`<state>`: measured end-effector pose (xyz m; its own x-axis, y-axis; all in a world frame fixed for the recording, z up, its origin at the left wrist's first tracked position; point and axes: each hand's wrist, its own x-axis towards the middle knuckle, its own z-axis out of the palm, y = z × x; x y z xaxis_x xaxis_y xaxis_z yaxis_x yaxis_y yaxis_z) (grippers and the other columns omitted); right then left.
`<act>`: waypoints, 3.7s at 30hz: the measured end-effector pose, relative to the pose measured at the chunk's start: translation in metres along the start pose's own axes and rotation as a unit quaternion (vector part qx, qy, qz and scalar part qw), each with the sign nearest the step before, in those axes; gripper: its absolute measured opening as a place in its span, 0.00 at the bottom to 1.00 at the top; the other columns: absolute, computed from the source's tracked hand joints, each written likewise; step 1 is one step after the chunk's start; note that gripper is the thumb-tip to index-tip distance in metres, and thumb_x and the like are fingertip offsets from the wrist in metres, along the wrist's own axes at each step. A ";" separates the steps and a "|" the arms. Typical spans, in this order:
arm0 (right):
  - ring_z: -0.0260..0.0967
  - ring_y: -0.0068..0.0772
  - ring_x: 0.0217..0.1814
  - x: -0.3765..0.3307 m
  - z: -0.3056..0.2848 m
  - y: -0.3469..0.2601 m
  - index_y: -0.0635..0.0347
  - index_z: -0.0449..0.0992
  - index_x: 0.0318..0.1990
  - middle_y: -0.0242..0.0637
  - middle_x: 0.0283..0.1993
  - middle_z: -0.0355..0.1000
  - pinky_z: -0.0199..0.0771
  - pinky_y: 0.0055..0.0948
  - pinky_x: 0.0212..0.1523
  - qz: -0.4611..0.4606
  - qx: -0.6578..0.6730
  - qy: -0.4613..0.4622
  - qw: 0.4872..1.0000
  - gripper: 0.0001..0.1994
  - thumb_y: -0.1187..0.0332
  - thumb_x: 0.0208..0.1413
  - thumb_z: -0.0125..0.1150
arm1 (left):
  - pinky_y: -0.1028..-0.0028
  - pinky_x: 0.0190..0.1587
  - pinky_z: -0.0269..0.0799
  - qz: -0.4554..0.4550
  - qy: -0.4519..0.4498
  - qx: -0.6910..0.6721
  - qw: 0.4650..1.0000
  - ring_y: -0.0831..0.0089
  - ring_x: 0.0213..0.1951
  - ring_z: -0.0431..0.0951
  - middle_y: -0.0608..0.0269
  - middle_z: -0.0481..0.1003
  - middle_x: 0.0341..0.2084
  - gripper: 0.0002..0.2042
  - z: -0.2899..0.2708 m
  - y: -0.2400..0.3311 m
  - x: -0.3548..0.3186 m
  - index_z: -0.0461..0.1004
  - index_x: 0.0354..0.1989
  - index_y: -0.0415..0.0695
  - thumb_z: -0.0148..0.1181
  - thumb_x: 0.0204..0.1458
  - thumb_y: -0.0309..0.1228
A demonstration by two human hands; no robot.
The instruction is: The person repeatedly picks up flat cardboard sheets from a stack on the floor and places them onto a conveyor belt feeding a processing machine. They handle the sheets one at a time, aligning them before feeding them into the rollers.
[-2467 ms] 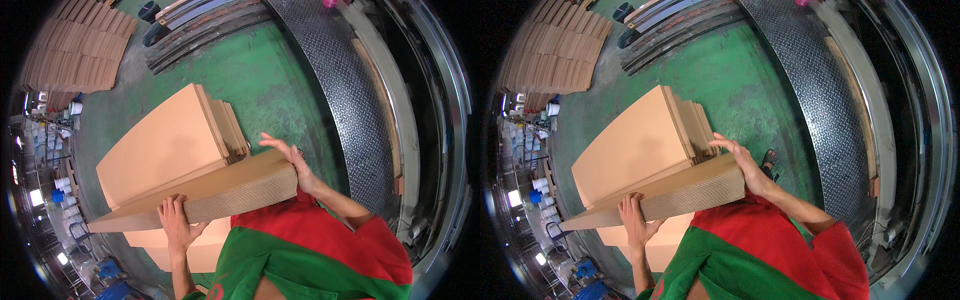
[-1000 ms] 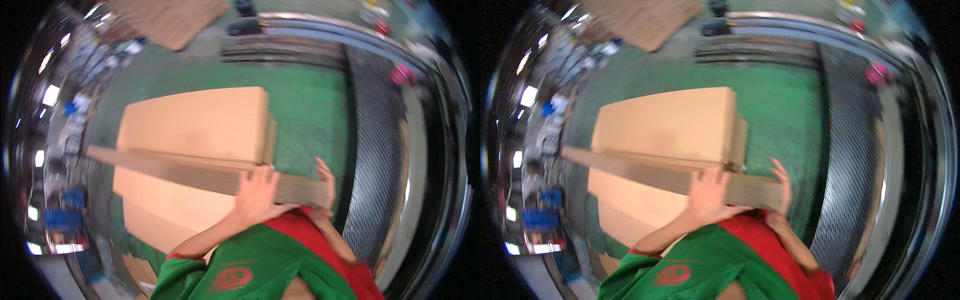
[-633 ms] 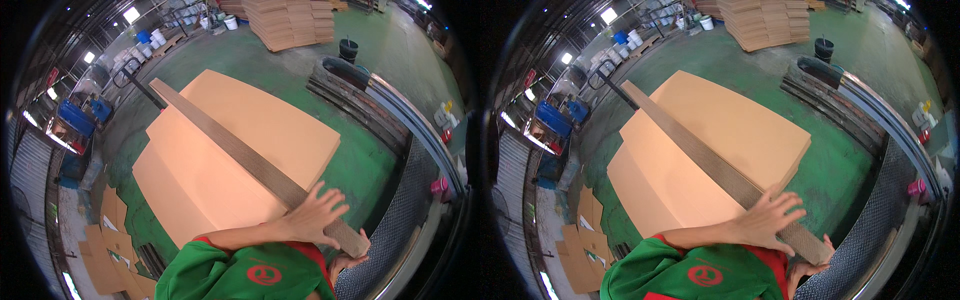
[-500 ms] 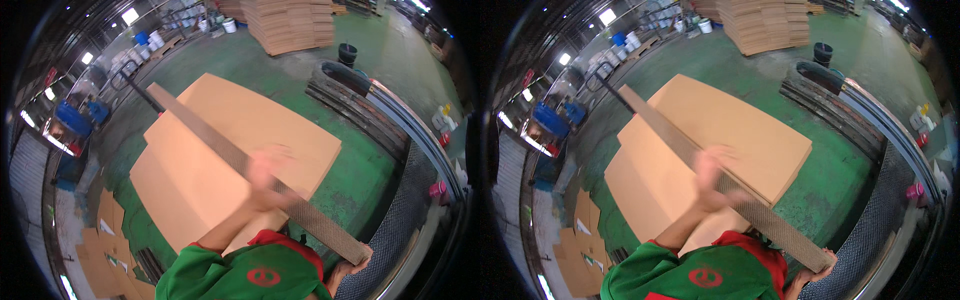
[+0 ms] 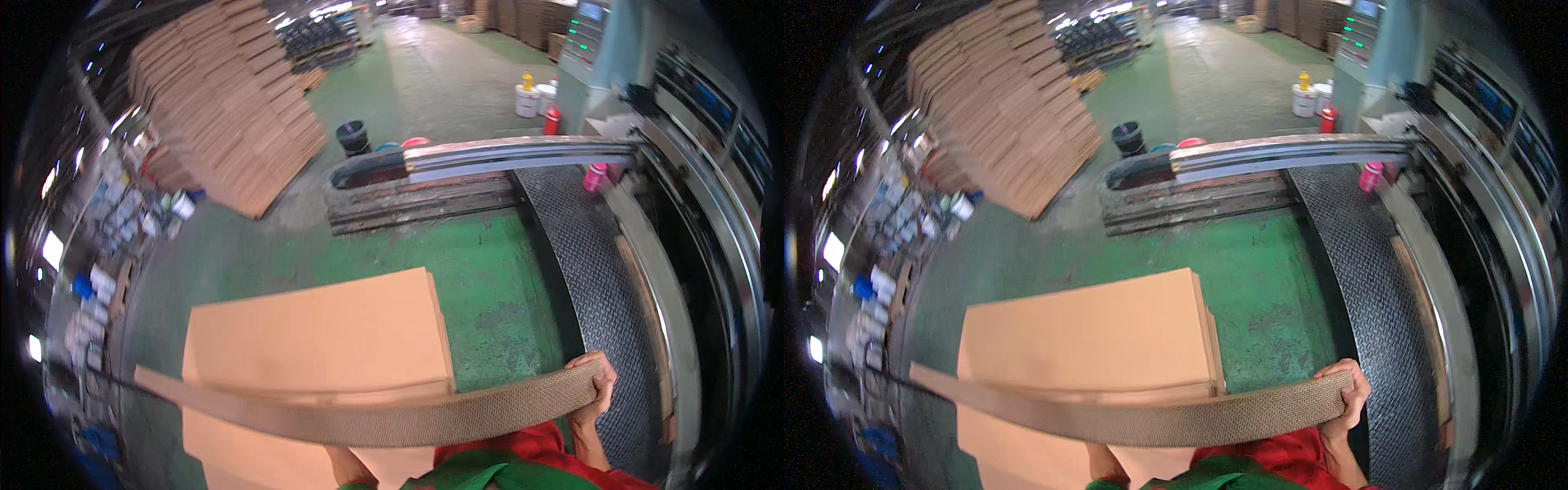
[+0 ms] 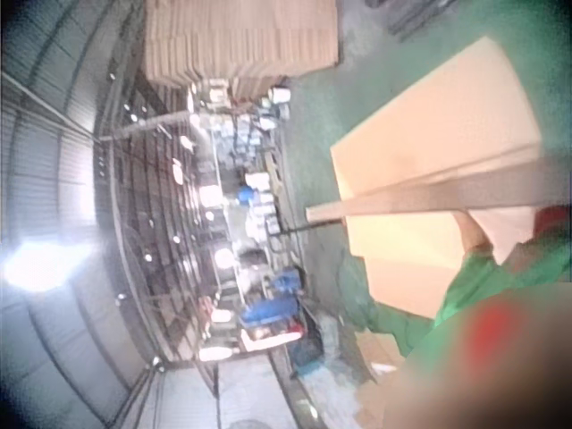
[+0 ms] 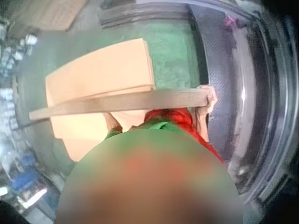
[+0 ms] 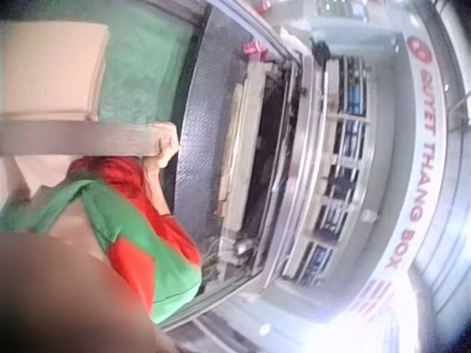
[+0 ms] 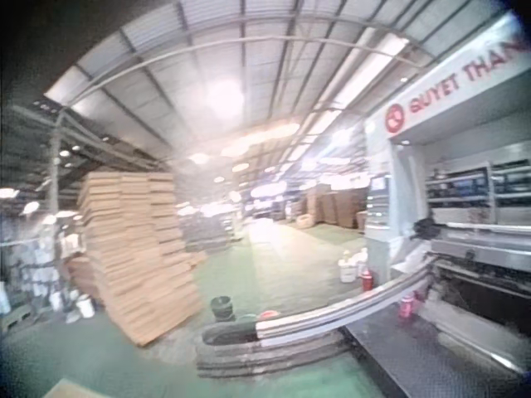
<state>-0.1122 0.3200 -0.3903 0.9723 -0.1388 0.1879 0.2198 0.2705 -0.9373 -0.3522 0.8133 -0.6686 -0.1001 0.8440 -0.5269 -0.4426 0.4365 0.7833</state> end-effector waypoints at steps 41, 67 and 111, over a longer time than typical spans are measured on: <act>0.68 0.30 0.24 0.060 -0.584 -0.146 0.64 0.72 0.30 0.41 0.27 0.72 0.71 0.29 0.28 -0.112 0.029 0.387 0.915 0.21 0.55 0.61 0.42 | 0.52 0.67 0.59 0.008 -0.485 0.069 0.872 0.57 0.64 0.62 0.57 0.58 0.68 0.39 0.150 -0.274 -0.469 0.54 0.72 0.51 0.50 0.58 0.61; 0.56 0.49 0.72 -0.223 -0.962 -0.131 0.69 0.54 0.71 0.51 0.72 0.56 0.57 0.43 0.68 -0.083 0.136 0.785 0.599 0.44 0.35 0.63 0.35 | 0.55 0.63 0.66 -0.441 -0.683 0.317 0.488 0.59 0.61 0.69 0.58 0.69 0.61 0.34 0.231 -0.623 -1.058 0.63 0.66 0.43 0.59 0.59 0.53; 0.71 0.44 0.58 0.092 -1.074 -0.474 0.75 0.67 0.62 0.50 0.61 0.70 0.73 0.38 0.54 0.295 -0.055 0.729 0.615 0.48 0.29 0.57 0.48 | 0.60 0.55 0.74 -0.170 -0.530 0.582 0.593 0.53 0.52 0.76 0.44 0.74 0.53 0.50 0.285 -0.710 -1.569 0.67 0.57 0.24 0.48 0.52 0.71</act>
<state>-0.2120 -0.8437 -0.2442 -0.2427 -0.7756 -0.5828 -0.2212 0.6291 -0.7452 0.3730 -0.7323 -0.3038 0.7084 0.0976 -0.6990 0.6995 0.0351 0.7138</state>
